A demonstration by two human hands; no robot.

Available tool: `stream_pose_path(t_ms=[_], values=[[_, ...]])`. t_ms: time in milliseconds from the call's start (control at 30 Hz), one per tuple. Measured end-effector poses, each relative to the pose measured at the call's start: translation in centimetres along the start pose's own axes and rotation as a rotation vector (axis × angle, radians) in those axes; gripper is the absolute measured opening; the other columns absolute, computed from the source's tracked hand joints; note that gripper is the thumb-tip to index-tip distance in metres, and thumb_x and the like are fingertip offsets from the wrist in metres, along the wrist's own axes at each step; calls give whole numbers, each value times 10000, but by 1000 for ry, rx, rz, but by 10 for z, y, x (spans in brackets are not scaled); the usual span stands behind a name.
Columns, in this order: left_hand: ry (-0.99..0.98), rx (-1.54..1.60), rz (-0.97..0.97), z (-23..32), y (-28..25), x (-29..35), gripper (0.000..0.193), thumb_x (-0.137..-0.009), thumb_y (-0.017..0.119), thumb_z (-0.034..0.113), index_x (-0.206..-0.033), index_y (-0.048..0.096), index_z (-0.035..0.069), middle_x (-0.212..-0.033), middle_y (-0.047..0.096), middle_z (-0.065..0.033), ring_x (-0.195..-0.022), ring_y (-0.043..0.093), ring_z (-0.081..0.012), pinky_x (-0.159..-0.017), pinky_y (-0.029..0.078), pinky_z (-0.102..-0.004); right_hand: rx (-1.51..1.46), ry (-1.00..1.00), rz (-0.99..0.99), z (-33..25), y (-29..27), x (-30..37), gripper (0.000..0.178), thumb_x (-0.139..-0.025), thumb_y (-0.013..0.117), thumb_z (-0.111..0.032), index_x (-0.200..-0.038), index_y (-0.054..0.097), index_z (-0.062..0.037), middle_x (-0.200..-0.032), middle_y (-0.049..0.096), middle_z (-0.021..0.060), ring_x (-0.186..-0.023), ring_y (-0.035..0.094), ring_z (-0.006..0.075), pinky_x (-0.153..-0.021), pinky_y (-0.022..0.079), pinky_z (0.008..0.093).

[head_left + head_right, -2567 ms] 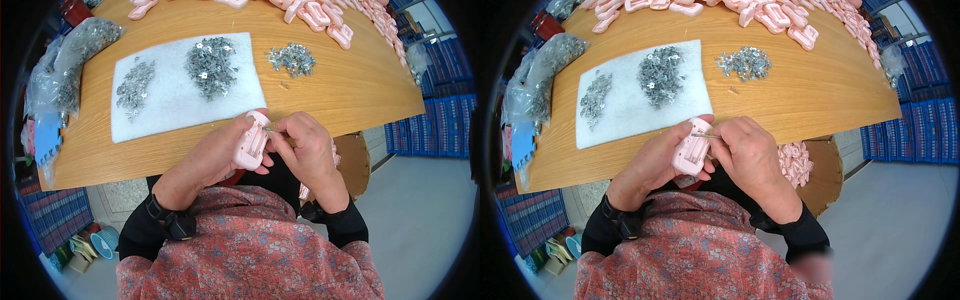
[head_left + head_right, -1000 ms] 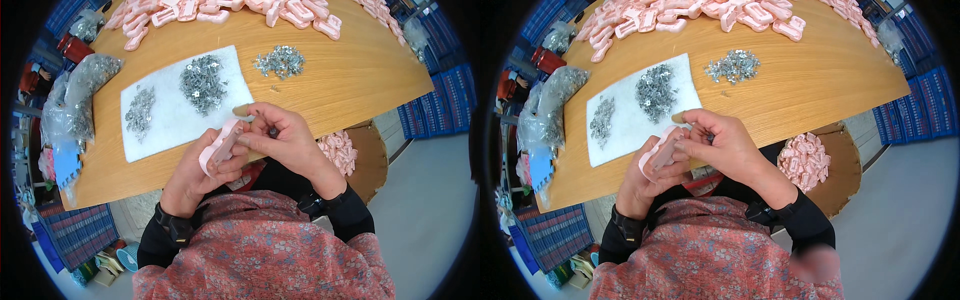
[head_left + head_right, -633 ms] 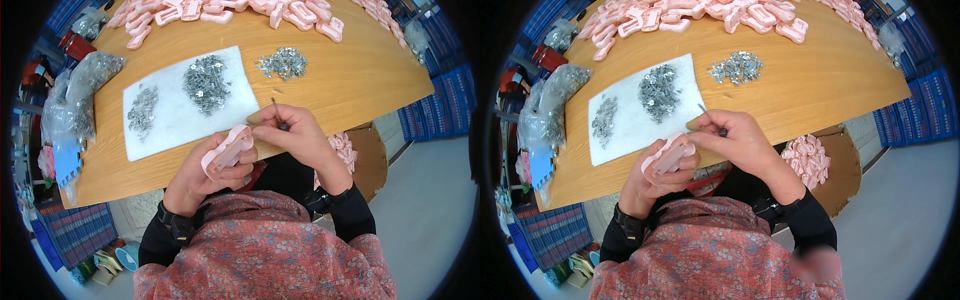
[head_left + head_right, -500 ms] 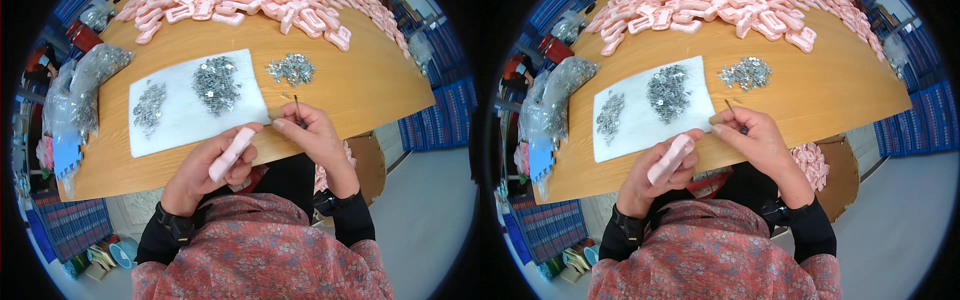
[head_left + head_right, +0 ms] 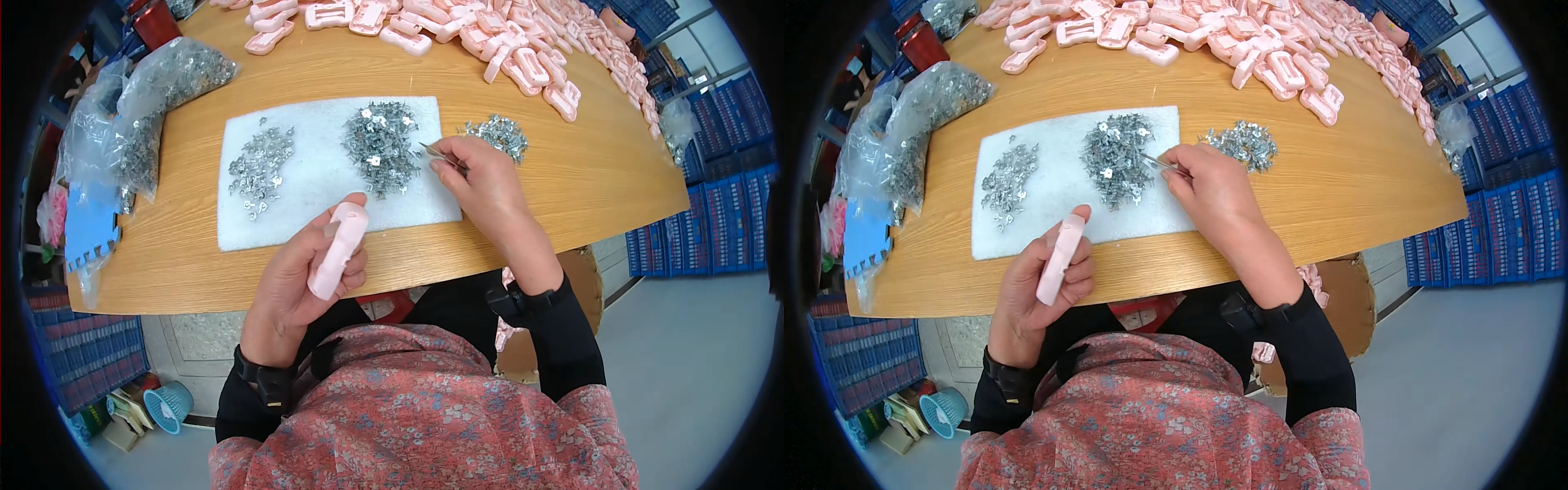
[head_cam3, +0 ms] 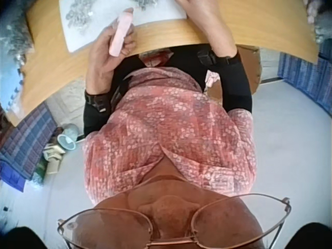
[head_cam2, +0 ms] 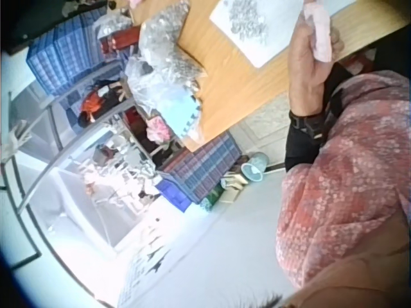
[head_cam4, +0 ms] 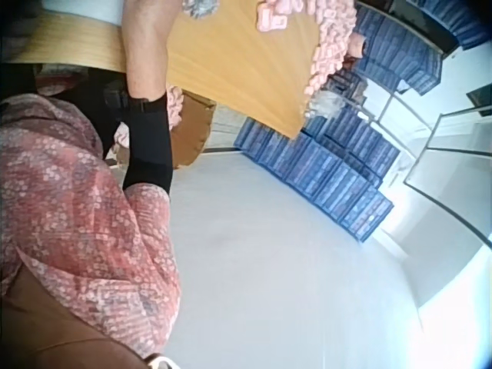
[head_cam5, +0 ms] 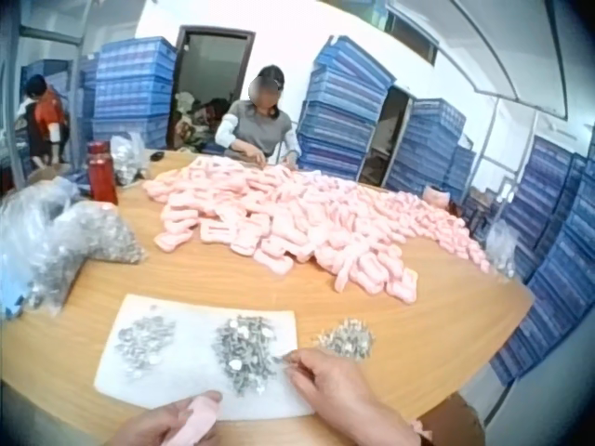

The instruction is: The person sits at a table and assembles pink plastic components by inserting small metal pins into them. They repeatedly pick up a plastic part, insert a pin from a pile on the table, and place the finished unit into a growing stack.

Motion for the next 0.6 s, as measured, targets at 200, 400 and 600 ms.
stream_pose_path(t_ms=[200, 400, 600], values=[[-6, -42, 32, 1, -10, 0, 453, -963, 602, 189, -1371, 455, 60, -1051, 616, -69, -852, 630, -168, -712, 552, -345, 189, -79, -32, -2, 20, -19, 127, -851, 678, -110, -966, 687, -59, -856, 652, 130, -774, 639, 296, -692, 505, 391], [9, -202, 165, 7, 12, 0, 408, -999, 567, 270, -1328, 442, 62, -1117, 632, -138, -994, 655, -232, -806, 612, -438, -180, 104, -32, 7, 11, -6, 120, -832, 714, -74, -933, 672, -25, -773, 649, 49, -665, 577, 109, -632, 466, 260], [120, -304, 240, 14, 13, -20, 403, -976, 613, 192, -1322, 449, 67, -1084, 648, -126, -877, 678, -188, -768, 601, -361, -427, 78, -81, -19, 14, 18, 125, -798, 722, -56, -892, 652, -14, -736, 618, 39, -650, 562, 83, -598, 452, 232]])
Point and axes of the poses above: each hand's wrist, its own x-axis away from the middle knuckle, its own y-axis out of the palm, z = x × y, the point moved 10 cm from there along -x, towards the middle knuckle
